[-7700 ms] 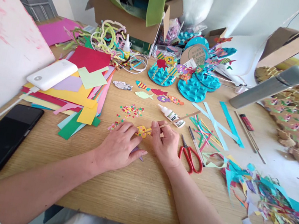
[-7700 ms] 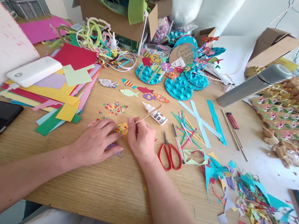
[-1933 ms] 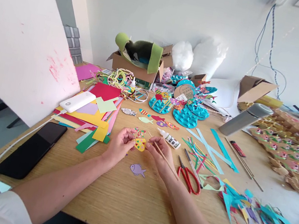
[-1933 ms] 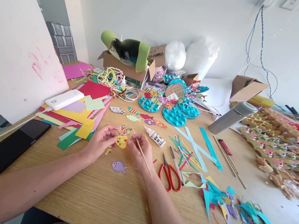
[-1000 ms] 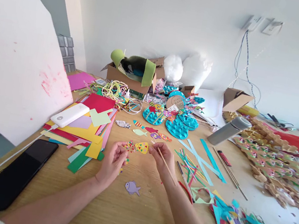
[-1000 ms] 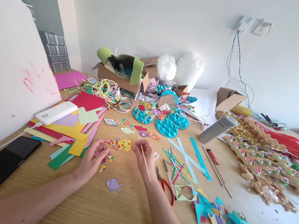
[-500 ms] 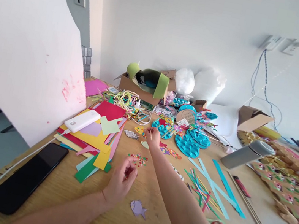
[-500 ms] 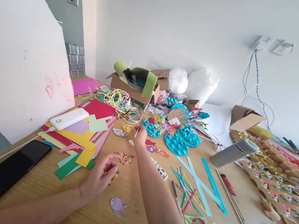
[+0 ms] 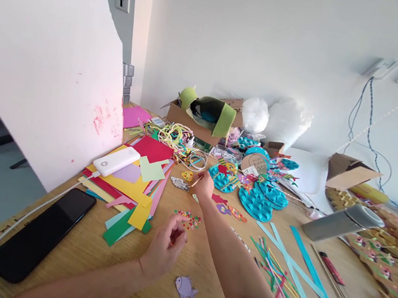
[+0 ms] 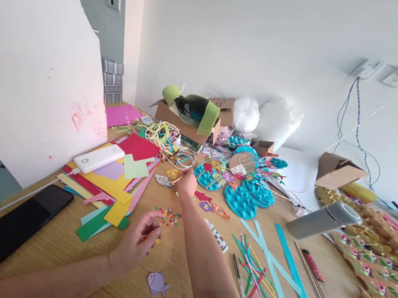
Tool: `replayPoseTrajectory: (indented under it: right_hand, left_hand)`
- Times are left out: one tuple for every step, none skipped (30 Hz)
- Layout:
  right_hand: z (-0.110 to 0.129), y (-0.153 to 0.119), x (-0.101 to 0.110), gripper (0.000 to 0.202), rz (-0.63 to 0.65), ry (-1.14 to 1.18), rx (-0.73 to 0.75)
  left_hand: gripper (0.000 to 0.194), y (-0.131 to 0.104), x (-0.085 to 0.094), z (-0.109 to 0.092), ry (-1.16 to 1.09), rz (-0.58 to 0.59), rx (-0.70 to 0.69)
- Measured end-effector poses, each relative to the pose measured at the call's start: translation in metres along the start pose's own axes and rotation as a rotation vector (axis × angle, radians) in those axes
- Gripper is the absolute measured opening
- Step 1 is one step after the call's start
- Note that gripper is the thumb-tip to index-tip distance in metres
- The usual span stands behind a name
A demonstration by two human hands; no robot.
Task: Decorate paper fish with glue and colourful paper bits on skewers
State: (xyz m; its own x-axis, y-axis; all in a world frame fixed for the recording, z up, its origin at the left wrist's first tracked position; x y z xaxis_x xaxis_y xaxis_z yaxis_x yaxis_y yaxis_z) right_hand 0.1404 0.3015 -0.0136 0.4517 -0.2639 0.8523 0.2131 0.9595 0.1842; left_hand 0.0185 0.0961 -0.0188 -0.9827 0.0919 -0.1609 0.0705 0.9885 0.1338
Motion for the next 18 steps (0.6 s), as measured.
replayPoseTrajectory:
  right_hand:
    - [0.0, 0.0, 0.0, 0.009, 0.004, -0.014, 0.007]
    - [0.001, 0.0, 0.0, 0.01, 0.007, -0.027, 0.015]
    - [0.001, 0.0, 0.0, 0.011, 0.011, -0.038, 0.022]
    - [0.002, -0.001, 0.0, 0.011, 0.014, -0.047, 0.029]
    - [0.003, -0.001, -0.001, 0.011, 0.017, -0.054, 0.035]
    - [0.004, -0.001, -0.001, 0.011, 0.019, -0.06, 0.04]
    - [0.006, -0.002, -0.002, 0.01, 0.019, -0.064, 0.044]
    - [0.007, -0.002, -0.003, 0.009, 0.019, -0.067, 0.047]
    - [0.008, -0.003, -0.003, 0.008, 0.017, -0.068, 0.05]
    - [0.009, -0.003, -0.003, 0.006, 0.015, -0.067, 0.054]
    - [0.01, -0.004, -0.003, 0.004, 0.011, -0.064, 0.058]
    - [0.012, -0.004, -0.002, 0.004, 0.006, -0.058, 0.062]
    - [0.013, -0.005, -0.001, 0.005, 0.0, -0.049, 0.068]
    - [0.015, -0.005, 0.002, 0.006, -0.007, -0.038, 0.074]
    - [0.017, -0.006, 0.005, 0.008, -0.013, -0.025, 0.08]
    - [0.018, -0.006, 0.009, 0.009, -0.019, -0.009, 0.085]
    - [0.019, -0.007, 0.013, 0.01, -0.023, 0.008, 0.09]
    - [0.02, -0.009, 0.019, 0.011, -0.023, 0.028, 0.096]
  left_hand:
    - [0.027, 0.0, 0.0, 0.001, -0.002, 0.001, 0.002]
    - [0.027, 0.0, 0.0, 0.001, -0.005, 0.001, 0.003]
    - [0.027, 0.0, 0.0, 0.001, -0.007, 0.0, 0.0]
    - [0.026, 0.0, 0.0, 0.0, -0.009, 0.0, -0.003]
    - [0.026, 0.0, -0.001, 0.0, -0.009, 0.001, -0.005]
    - [0.025, 0.0, -0.001, 0.0, -0.008, 0.001, -0.007]
    - [0.025, 0.0, -0.001, -0.001, -0.006, 0.001, -0.008]
    - [0.024, 0.0, -0.001, -0.001, -0.005, -0.001, -0.01]
    - [0.024, 0.001, 0.0, -0.001, -0.005, -0.003, -0.011]
    - [0.024, 0.001, 0.0, -0.001, -0.006, -0.007, -0.013]
    - [0.024, 0.001, 0.0, -0.001, -0.009, -0.012, -0.016]
    - [0.024, 0.001, 0.001, -0.001, -0.011, -0.016, -0.017]
    - [0.024, 0.001, 0.001, 0.0, -0.011, -0.017, -0.016]
    - [0.024, 0.001, 0.001, 0.0, -0.008, -0.016, -0.016]
    - [0.024, 0.001, 0.001, 0.0, -0.004, -0.014, -0.018]
    - [0.024, 0.001, 0.002, 0.0, 0.003, -0.012, -0.023]
    - [0.024, 0.0, 0.002, -0.001, 0.01, -0.009, -0.031]
    - [0.023, -0.001, 0.002, -0.003, 0.016, -0.006, -0.039]
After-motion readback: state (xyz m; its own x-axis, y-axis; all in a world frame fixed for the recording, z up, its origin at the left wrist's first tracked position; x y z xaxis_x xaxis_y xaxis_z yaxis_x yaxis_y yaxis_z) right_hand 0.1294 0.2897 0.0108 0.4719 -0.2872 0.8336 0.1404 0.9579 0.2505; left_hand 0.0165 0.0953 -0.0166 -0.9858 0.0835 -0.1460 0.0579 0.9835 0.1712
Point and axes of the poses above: each hand's wrist, its own y-axis towards the middle knuckle, its own x-axis out of the back of the hand, z = x × y, the point moved 9 cm from there along y, towards the middle knuckle, and after that the axes turned 8 degrees about -y, right-handed, at the moved point
